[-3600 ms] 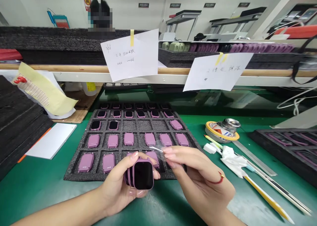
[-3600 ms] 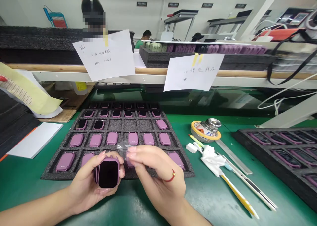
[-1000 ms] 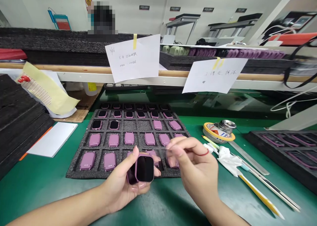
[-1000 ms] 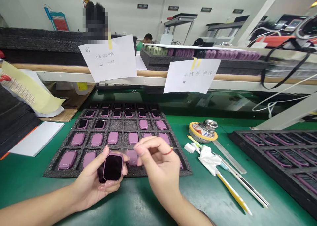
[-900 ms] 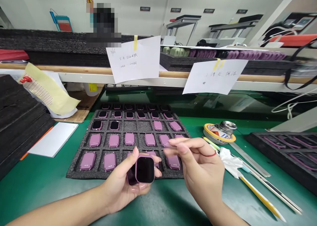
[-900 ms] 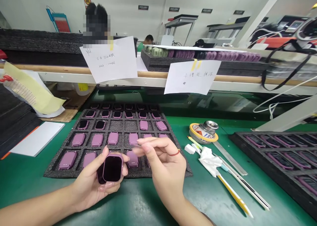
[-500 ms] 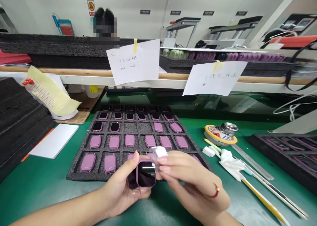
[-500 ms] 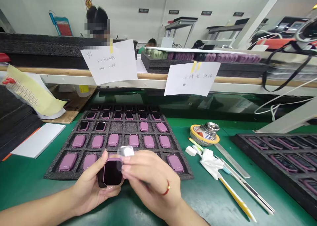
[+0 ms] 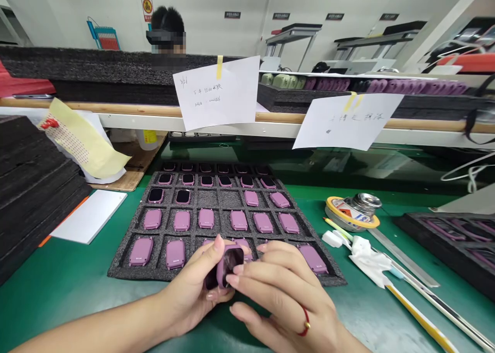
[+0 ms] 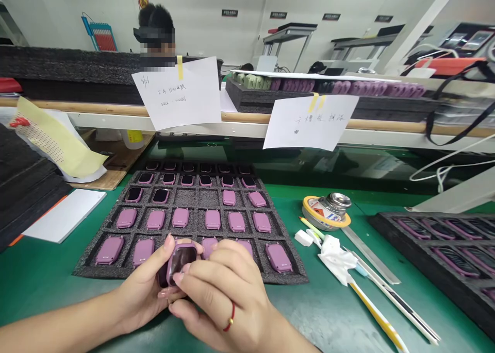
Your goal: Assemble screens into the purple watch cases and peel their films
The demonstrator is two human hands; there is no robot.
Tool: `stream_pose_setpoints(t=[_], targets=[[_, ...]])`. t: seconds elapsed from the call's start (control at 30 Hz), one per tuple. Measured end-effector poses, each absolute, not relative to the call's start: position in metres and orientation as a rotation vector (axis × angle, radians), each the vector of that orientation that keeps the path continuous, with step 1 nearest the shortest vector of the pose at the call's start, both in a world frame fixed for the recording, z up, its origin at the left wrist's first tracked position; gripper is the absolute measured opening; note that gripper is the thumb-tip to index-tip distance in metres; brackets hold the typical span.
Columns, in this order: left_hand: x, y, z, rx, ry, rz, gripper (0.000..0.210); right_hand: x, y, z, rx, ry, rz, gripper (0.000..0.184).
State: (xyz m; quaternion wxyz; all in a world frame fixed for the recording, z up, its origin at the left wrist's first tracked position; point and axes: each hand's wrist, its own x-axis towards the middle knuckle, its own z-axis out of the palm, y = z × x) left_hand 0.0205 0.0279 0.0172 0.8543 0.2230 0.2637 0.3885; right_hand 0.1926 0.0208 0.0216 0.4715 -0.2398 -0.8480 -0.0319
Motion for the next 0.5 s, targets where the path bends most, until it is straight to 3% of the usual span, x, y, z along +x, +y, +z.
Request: stream_pose_setpoints(t=[0.07,0.13,0.27,0.5], targets=[[0.021,0.027,0.015,0.56,0.596,0.835,0.046,0.188,0.021,0.02,-0.695,-2.047,0.072,0.044],[0.023,0.027,0.012,0.61,0.637,0.84,0.046,0.185,0.022,0.018,-0.777,-2.024,0.281,0.052],[0.023,0.027,0.01,0.533,0.666,0.826,0.046,0.186,0.024,0.02,-0.798,-1.952,0.518,0.054],[0.018,0.028,0.02,0.466,0.667,0.735,0.055,0.192,0.021,0.022,-0.799,-1.938,0.623,0.061]])
